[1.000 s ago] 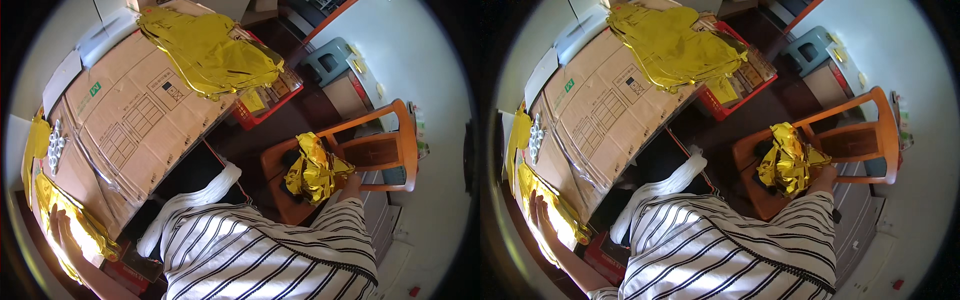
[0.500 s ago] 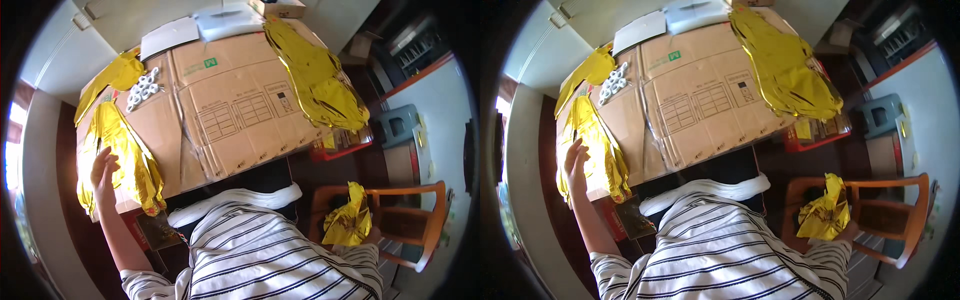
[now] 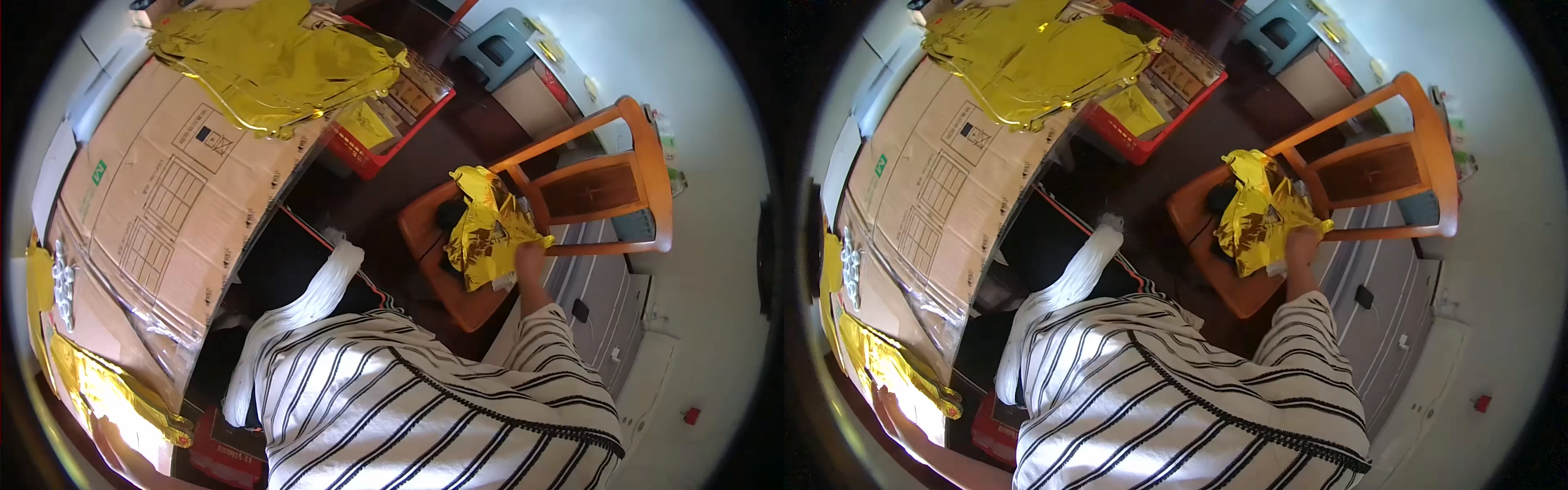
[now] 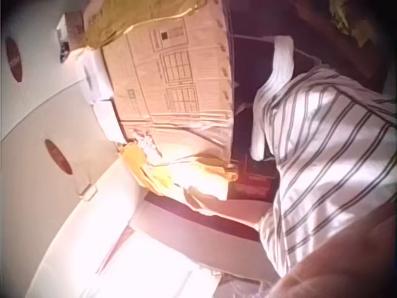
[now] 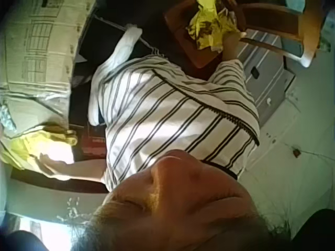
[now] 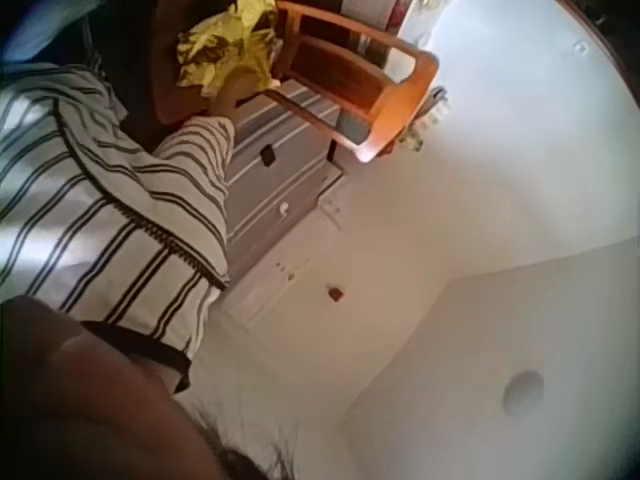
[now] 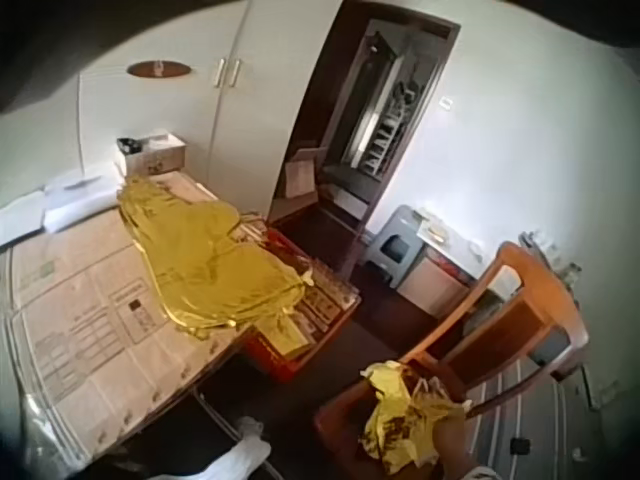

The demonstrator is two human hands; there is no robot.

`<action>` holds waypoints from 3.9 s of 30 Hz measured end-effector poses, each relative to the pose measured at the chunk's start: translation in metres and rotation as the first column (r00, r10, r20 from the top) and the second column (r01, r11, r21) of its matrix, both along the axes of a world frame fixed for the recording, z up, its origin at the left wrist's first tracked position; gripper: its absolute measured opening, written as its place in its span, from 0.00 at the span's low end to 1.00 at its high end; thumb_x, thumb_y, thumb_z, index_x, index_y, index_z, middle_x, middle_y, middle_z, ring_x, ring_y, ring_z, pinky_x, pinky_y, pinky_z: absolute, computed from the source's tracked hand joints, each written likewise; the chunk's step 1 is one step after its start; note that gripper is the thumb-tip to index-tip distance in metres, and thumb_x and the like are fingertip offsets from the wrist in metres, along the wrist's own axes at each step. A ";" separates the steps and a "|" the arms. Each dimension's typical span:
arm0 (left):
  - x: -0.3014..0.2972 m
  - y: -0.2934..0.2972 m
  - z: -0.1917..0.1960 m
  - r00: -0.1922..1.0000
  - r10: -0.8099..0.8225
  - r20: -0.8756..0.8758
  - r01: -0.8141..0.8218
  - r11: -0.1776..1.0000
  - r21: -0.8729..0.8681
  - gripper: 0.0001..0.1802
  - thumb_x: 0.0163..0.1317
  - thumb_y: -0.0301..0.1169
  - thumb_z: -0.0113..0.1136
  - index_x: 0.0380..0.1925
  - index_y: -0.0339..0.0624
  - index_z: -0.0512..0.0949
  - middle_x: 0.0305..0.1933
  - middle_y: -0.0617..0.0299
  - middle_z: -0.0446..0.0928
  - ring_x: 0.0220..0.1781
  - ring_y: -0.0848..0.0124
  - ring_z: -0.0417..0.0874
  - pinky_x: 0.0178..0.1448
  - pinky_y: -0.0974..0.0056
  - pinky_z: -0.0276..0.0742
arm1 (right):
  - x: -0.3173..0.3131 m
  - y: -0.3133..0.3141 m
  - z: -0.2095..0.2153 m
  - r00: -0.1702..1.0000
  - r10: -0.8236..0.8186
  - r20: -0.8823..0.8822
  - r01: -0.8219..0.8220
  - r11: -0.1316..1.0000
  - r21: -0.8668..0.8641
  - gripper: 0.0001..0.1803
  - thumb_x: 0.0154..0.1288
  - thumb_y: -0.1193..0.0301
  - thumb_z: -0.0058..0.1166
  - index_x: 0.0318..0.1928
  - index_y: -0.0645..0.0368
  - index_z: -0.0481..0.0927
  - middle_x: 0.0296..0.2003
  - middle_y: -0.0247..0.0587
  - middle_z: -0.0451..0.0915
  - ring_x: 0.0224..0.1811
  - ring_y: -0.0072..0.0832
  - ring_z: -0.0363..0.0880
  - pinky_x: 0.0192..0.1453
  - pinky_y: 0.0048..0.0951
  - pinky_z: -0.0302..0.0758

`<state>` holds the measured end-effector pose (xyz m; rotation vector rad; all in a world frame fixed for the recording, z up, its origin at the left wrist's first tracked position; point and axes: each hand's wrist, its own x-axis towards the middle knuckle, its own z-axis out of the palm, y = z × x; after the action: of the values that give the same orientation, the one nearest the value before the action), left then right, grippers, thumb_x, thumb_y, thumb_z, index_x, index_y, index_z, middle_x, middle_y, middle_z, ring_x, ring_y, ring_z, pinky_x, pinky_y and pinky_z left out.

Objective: Arrange and fold gold-colored letter-shaped balloons on a table.

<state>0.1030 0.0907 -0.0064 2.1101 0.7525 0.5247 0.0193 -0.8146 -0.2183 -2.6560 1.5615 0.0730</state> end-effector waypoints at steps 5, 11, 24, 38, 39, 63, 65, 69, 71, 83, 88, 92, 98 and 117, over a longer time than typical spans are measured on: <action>0.008 0.000 -0.003 0.998 -0.063 -0.014 0.064 0.997 0.039 0.25 0.70 0.40 0.56 0.63 0.42 0.74 0.61 0.60 0.75 0.58 0.67 0.72 0.69 0.62 0.65 | 0.033 0.090 -0.055 0.991 0.121 0.065 -0.127 0.987 0.102 0.44 0.53 0.48 0.68 0.64 0.64 0.72 0.61 0.66 0.71 0.63 0.51 0.73 0.64 0.45 0.71; 0.007 0.016 0.001 0.983 -0.180 -0.048 0.182 0.983 0.040 0.23 0.74 0.39 0.51 0.63 0.39 0.73 0.61 0.59 0.74 0.64 0.66 0.72 0.71 0.61 0.65 | 0.110 0.140 -0.079 0.974 -0.180 -0.137 0.185 0.983 0.023 0.58 0.52 0.50 0.69 0.75 0.60 0.49 0.73 0.60 0.51 0.74 0.52 0.56 0.71 0.53 0.62; -0.008 0.019 -0.010 0.991 -0.133 -0.003 0.133 0.991 0.033 0.23 0.74 0.38 0.50 0.62 0.36 0.74 0.65 0.56 0.72 0.63 0.65 0.73 0.72 0.60 0.67 | 0.075 0.071 -0.110 0.985 -0.126 0.113 0.116 0.989 0.091 0.18 0.61 0.60 0.53 0.46 0.58 0.82 0.42 0.53 0.84 0.49 0.52 0.82 0.54 0.48 0.77; -0.030 0.188 -0.076 0.976 -0.186 -0.110 0.192 0.980 0.052 0.24 0.76 0.40 0.46 0.63 0.35 0.73 0.67 0.55 0.70 0.66 0.61 0.73 0.74 0.56 0.66 | 0.021 -0.052 0.024 0.695 0.561 -0.451 -0.714 0.615 -0.336 0.05 0.61 0.70 0.51 0.37 0.54 0.77 0.37 0.45 0.83 0.36 0.46 0.84 0.43 0.51 0.77; -0.030 0.190 -0.083 0.977 -0.184 -0.111 0.189 0.981 0.041 0.24 0.76 0.40 0.46 0.63 0.35 0.73 0.67 0.55 0.70 0.66 0.61 0.73 0.74 0.56 0.66 | 0.016 -0.044 0.018 0.671 0.539 -0.509 -0.719 0.641 -0.269 0.05 0.61 0.70 0.52 0.37 0.54 0.77 0.37 0.45 0.83 0.37 0.46 0.84 0.42 0.50 0.77; 0.004 -0.004 -0.010 0.993 -0.115 -0.041 0.118 0.990 0.081 0.24 0.73 0.42 0.51 0.61 0.38 0.75 0.65 0.55 0.72 0.63 0.63 0.74 0.71 0.58 0.68 | 0.012 -0.037 -0.063 0.946 -0.028 -0.322 0.026 1.000 -0.011 0.13 0.66 0.69 0.51 0.45 0.64 0.83 0.46 0.56 0.84 0.50 0.51 0.83 0.53 0.46 0.79; 0.001 -0.005 -0.010 0.994 -0.104 -0.041 0.107 0.991 0.083 0.24 0.73 0.42 0.52 0.61 0.37 0.75 0.65 0.55 0.72 0.63 0.63 0.74 0.70 0.58 0.68 | 0.015 -0.034 -0.062 0.933 0.021 -0.360 -0.003 0.999 0.051 0.15 0.66 0.68 0.52 0.48 0.64 0.82 0.47 0.57 0.83 0.51 0.51 0.83 0.54 0.47 0.78; -0.001 -0.006 -0.008 0.996 -0.087 -0.035 0.089 0.992 0.087 0.24 0.72 0.42 0.52 0.61 0.37 0.75 0.65 0.55 0.73 0.62 0.63 0.74 0.70 0.58 0.68 | 0.018 -0.020 -0.072 0.939 0.061 -0.340 -0.014 0.990 0.140 0.25 0.62 0.59 0.59 0.54 0.64 0.78 0.51 0.59 0.81 0.56 0.52 0.80 0.60 0.47 0.75; -0.001 -0.005 -0.008 0.996 -0.082 -0.032 0.085 0.993 0.084 0.24 0.72 0.42 0.52 0.61 0.37 0.75 0.65 0.54 0.73 0.62 0.63 0.74 0.70 0.58 0.68 | 0.015 -0.019 -0.078 0.958 0.078 -0.277 -0.041 0.990 0.137 0.32 0.58 0.54 0.63 0.57 0.64 0.76 0.53 0.60 0.80 0.58 0.52 0.78 0.62 0.46 0.73; -0.007 0.002 -0.010 0.998 -0.067 -0.014 0.068 0.996 0.066 0.24 0.72 0.42 0.53 0.61 0.37 0.75 0.64 0.54 0.73 0.61 0.64 0.74 0.70 0.59 0.69 | 0.027 -0.018 -0.055 0.999 0.005 -0.035 -0.002 0.996 0.087 0.38 0.58 0.45 0.59 0.58 0.64 0.76 0.55 0.59 0.79 0.60 0.51 0.77 0.63 0.45 0.72; -0.014 0.008 -0.009 0.998 -0.060 -0.003 0.060 0.997 0.054 0.25 0.72 0.42 0.53 0.61 0.37 0.75 0.63 0.54 0.73 0.61 0.64 0.75 0.69 0.59 0.69 | 0.035 -0.007 -0.027 0.975 0.201 -0.095 -0.202 0.979 -0.007 0.28 0.62 0.52 0.55 0.54 0.58 0.81 0.51 0.56 0.81 0.53 0.49 0.81 0.58 0.46 0.75; -0.020 0.012 -0.011 0.998 -0.055 0.009 0.054 0.998 0.025 0.25 0.72 0.41 0.53 0.61 0.37 0.75 0.62 0.54 0.74 0.61 0.64 0.75 0.69 0.60 0.69 | 0.031 0.029 -0.033 0.912 0.371 -0.175 -0.353 0.927 0.127 0.23 0.59 0.57 0.57 0.50 0.56 0.84 0.48 0.55 0.83 0.51 0.48 0.82 0.55 0.46 0.78; -0.018 0.010 -0.008 0.999 -0.041 0.024 0.041 0.999 0.002 0.25 0.71 0.41 0.55 0.61 0.37 0.75 0.58 0.54 0.76 0.60 0.64 0.75 0.67 0.61 0.68 | 0.035 0.119 -0.048 0.800 0.523 -0.293 -0.388 0.824 0.412 0.17 0.59 0.60 0.56 0.42 0.58 0.86 0.44 0.52 0.84 0.47 0.46 0.84 0.51 0.44 0.80; -0.069 -0.023 0.050 0.976 -0.134 0.174 0.072 0.944 0.322 0.07 0.60 0.16 0.62 0.38 0.33 0.82 0.32 0.61 0.80 0.32 0.74 0.79 0.41 0.69 0.74 | 0.289 0.522 0.283 -0.270 0.704 0.657 -0.777 -0.562 0.283 0.07 0.60 0.71 0.62 0.36 0.62 0.83 0.30 0.43 0.82 0.31 0.33 0.82 0.36 0.31 0.77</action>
<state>0.0338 0.0680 0.0435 2.3316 0.4666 0.8243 0.3080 -0.2923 0.0650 -2.0546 -1.1909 0.4886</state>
